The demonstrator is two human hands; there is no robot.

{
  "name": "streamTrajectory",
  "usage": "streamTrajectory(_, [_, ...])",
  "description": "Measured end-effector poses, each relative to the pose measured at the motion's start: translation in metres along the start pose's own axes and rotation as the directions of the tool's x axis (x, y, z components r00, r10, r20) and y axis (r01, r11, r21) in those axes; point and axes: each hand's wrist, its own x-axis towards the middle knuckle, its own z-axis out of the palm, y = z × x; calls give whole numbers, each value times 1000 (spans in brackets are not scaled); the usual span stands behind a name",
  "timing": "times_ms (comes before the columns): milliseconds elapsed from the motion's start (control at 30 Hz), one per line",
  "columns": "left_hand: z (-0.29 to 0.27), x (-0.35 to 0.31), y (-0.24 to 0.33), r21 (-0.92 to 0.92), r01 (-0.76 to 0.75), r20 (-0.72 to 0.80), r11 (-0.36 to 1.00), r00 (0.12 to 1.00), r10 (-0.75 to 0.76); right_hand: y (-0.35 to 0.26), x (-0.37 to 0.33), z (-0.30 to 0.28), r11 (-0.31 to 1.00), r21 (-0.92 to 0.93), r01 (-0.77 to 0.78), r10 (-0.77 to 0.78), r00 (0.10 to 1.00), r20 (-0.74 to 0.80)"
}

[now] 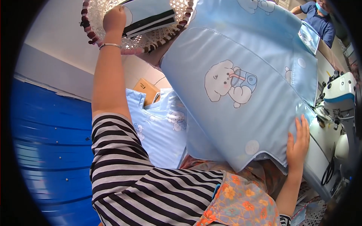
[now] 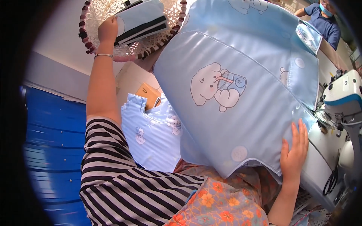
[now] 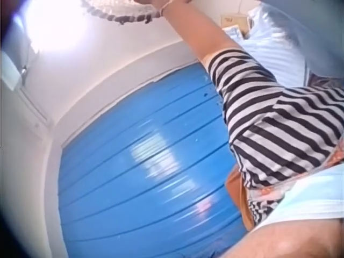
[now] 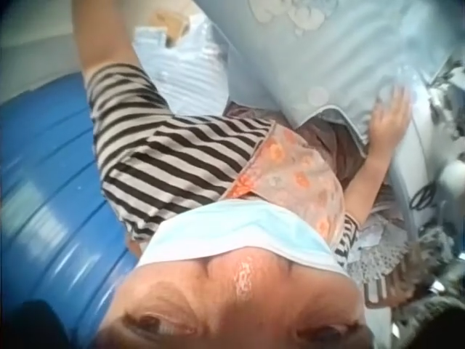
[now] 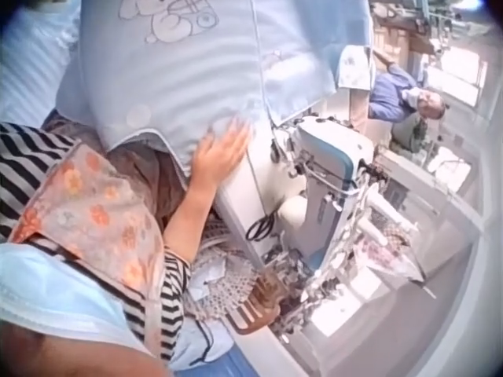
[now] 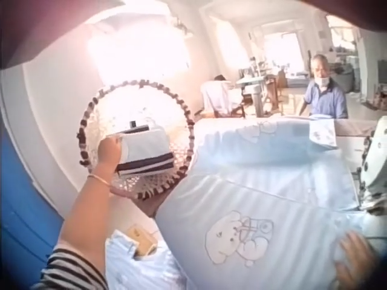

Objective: Sewing zippers onto blue fabric pieces using an industrial sewing machine.

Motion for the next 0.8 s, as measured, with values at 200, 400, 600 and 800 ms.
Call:
streamTrajectory(200, [-24,-8,-11,-65,-13,-205,998,979,0,-4,1,1,999,37,13,-11,999,-40])
streamTrajectory(400, [-121,-91,203,-981,121,116,-154,993,38,6,-3,7,1000,20,-23,25,995,-97])
streamTrajectory(600, [-133,-272,320,-669,648,325,-364,695,642,8,-3,11,881,473,18,91,974,-206])
streamTrajectory(800, [-119,-266,369,-853,505,269,-128,637,722,3,-9,-5,498,866,-56,277,956,-98])
